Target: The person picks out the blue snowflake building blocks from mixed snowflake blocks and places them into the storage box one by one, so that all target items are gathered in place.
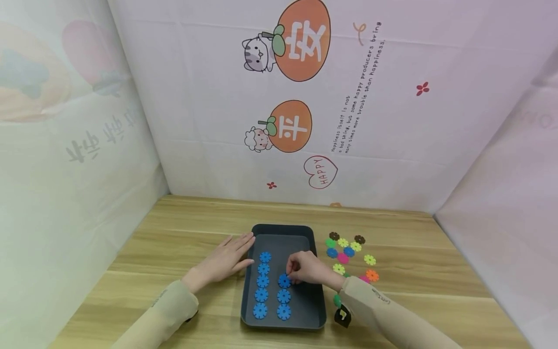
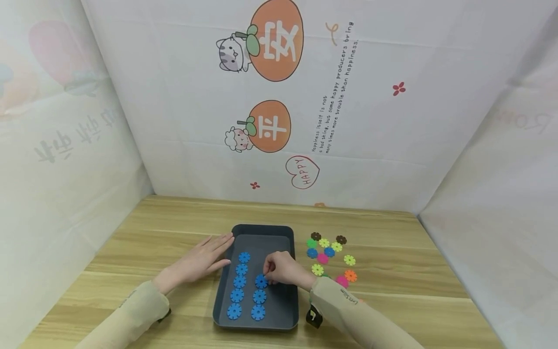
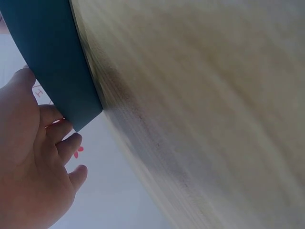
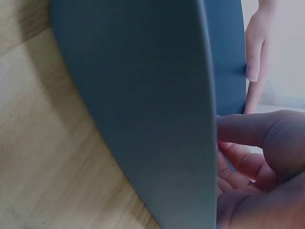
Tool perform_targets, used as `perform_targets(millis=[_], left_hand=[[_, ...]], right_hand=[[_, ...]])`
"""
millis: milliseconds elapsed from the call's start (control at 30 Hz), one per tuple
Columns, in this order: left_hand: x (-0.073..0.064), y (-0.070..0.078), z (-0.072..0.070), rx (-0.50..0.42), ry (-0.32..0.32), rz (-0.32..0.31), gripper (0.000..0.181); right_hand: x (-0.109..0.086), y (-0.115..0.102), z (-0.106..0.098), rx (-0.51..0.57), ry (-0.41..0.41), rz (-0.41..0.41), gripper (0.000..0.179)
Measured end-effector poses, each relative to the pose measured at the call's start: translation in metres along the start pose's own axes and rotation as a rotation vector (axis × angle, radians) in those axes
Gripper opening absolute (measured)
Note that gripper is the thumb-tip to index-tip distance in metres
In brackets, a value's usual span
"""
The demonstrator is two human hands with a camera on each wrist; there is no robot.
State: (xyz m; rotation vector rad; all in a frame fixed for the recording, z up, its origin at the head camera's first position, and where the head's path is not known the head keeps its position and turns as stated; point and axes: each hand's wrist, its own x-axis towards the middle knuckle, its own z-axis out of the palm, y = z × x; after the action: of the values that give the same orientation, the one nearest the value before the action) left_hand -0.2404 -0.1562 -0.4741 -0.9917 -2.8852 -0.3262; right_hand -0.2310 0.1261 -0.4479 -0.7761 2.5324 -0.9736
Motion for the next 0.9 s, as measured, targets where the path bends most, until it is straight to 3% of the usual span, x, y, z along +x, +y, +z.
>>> perform_targets(millis=[433,700,900], left_hand=[[-0.001,-0.001,0.000,0.010,-0.005,-0.002,0.067],[-0.001,0.000,0.000,0.011,0.001,0.000,0.067],[-0.001,0.000,-0.001,0.008,0.005,0.003,0.067]], right_hand=[[-0.005,-0.001,-0.006,0.007,0.010,0.014,0.006],[-0.013,0.003,-0.034,0.027,0.045,0.018,0.006],[-0.022,0.016,-0.062,-0.034,0.151,0.031,0.004]])
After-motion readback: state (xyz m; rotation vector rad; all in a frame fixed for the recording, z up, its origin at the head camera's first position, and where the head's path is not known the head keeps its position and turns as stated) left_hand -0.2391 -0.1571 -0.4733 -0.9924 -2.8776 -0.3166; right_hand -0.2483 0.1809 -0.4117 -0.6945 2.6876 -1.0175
